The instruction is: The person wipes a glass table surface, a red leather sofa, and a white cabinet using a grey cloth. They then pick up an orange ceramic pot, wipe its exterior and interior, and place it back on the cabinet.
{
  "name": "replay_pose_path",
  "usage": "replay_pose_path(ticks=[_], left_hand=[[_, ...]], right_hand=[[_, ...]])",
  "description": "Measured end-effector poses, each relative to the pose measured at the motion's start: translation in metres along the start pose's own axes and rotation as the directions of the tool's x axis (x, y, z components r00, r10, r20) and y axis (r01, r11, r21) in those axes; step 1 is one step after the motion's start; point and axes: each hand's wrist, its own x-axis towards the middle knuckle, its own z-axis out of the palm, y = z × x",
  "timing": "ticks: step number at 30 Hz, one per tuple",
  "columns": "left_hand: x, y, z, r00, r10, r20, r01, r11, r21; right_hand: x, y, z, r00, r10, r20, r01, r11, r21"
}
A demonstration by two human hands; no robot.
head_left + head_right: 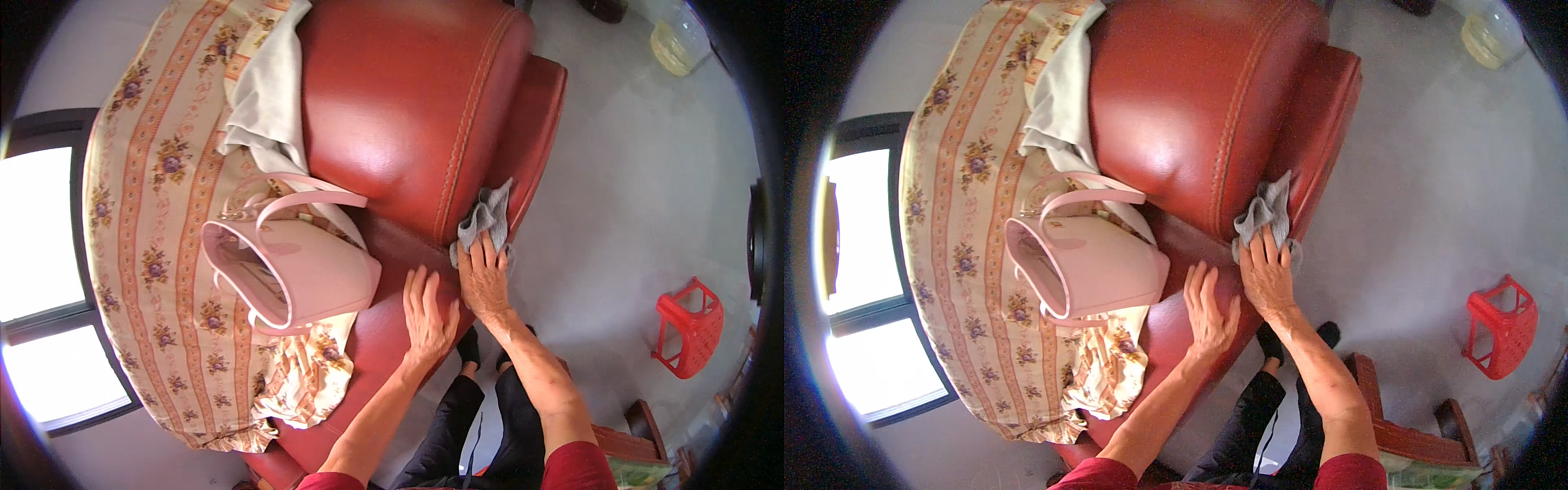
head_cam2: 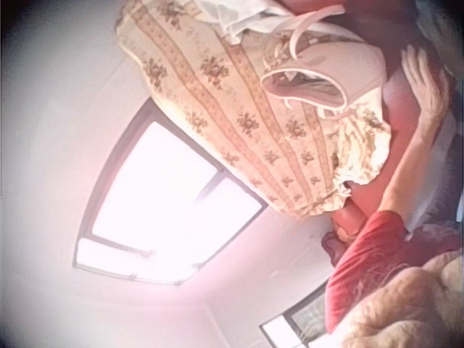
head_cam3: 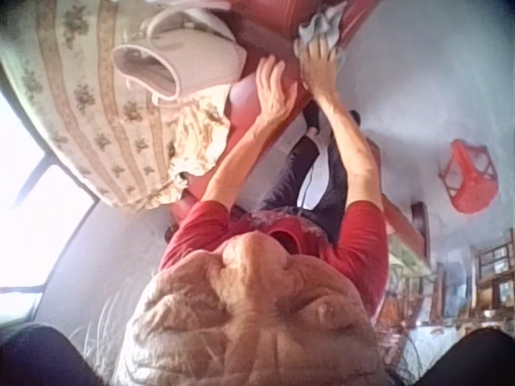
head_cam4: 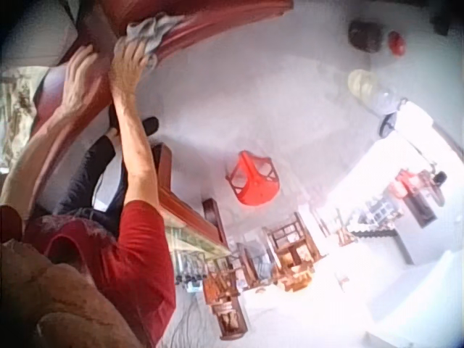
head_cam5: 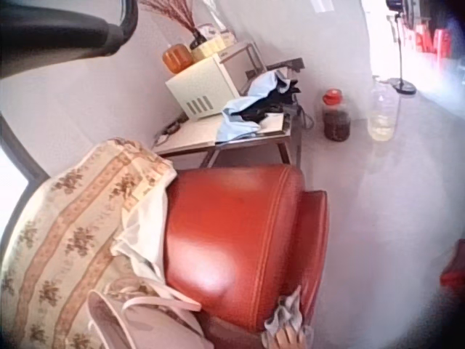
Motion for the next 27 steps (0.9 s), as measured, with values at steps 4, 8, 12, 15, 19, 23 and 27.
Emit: replay_pose_path(ticks=[4,8,12,15,19,23,27], left_hand=[[-0.004,0.012,-0.072,0.984,0.175,0.039,-0.179,0.97,0.165],[0.048,-0.008,-0.139,0.941,0.191,0.28,-0.285,0.894,0.347],[0.093,-0.01,-0.181,0.898,0.126,0.421,-0.367,0.74,0.564],[0.117,-0.013,-0.204,0.891,0.038,0.452,-0.38,0.605,0.699],[0.126,-0.03,-0.236,0.895,-0.073,0.44,-0.296,0.641,0.708],[0.116,-0.051,-0.255,0.953,0.074,0.292,-0.267,0.661,0.701],[0.115,-0.061,-0.289,0.981,-0.006,0.193,-0.154,0.579,0.801]], right_hand=[[-0.032,-0.024,-0.002,0.989,-0.039,0.14,0.007,0.974,0.225],[-0.059,-0.042,-0.016,0.987,-0.084,0.134,0.047,0.964,0.26],[-0.103,-0.047,-0.04,0.942,-0.088,0.325,-0.045,0.924,0.38],[-0.136,-0.039,-0.055,0.855,-0.033,0.518,-0.177,0.92,0.35],[-0.157,-0.018,-0.087,0.794,0.086,0.601,-0.314,0.905,0.287],[-0.149,-0.003,-0.123,0.798,0.217,0.562,-0.436,0.852,0.29],[-0.109,0.003,-0.167,0.839,0.273,0.471,-0.441,0.848,0.294]])
